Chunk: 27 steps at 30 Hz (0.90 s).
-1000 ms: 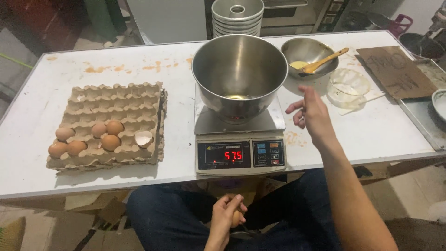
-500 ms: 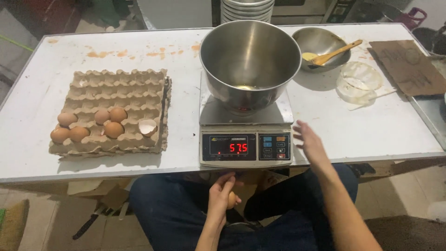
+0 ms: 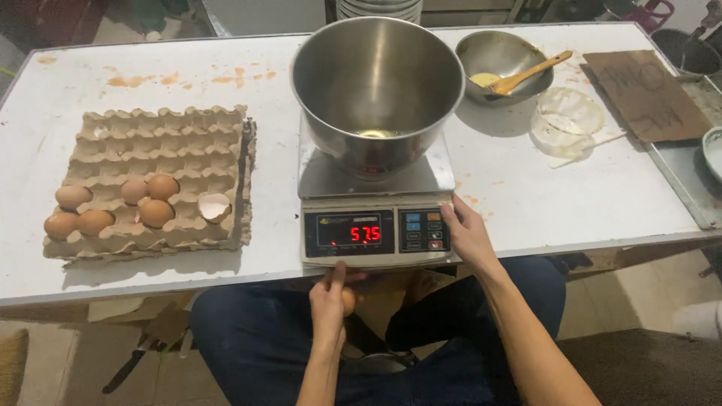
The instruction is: Cracking a large number of eggs into a metal bowl on a digital scale at a steady, efficient pace.
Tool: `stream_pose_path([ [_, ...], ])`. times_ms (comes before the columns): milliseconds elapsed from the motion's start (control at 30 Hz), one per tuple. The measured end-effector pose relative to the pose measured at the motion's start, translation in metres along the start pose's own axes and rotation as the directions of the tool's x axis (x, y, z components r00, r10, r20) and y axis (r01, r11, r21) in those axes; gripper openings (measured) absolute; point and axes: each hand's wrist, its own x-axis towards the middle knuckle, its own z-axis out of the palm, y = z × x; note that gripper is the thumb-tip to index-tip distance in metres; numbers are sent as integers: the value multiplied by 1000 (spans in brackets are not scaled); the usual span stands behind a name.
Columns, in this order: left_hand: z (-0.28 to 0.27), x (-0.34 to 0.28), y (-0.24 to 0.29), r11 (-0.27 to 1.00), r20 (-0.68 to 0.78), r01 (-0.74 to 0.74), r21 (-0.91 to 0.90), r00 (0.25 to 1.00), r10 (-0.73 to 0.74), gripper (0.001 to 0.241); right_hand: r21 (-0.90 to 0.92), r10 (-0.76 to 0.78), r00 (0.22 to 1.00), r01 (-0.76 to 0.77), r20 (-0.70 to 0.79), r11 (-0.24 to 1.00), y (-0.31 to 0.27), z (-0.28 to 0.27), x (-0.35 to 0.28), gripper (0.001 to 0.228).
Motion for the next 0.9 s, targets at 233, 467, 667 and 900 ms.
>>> stream_pose_path([
  [233, -24, 40, 8, 998, -75, -53, -23, 996, 52, 42, 107, -74, 997, 72, 15, 992, -60, 44, -6, 59],
  [467, -40, 60, 33, 997, -25, -57, -47, 998, 56, 34, 86, -49, 997, 44, 63, 995, -74, 69, 18, 61],
  [667, -59, 59, 15, 996, 18, -50, -68, 999, 51, 32, -39, -96, 984, 91, -147, 995, -82, 53, 67, 59],
  [900, -58, 40, 13, 987, 167, -152, -43, 973, 157, 40, 85, -29, 1000, 28, 7, 996, -215, 52, 112, 88],
])
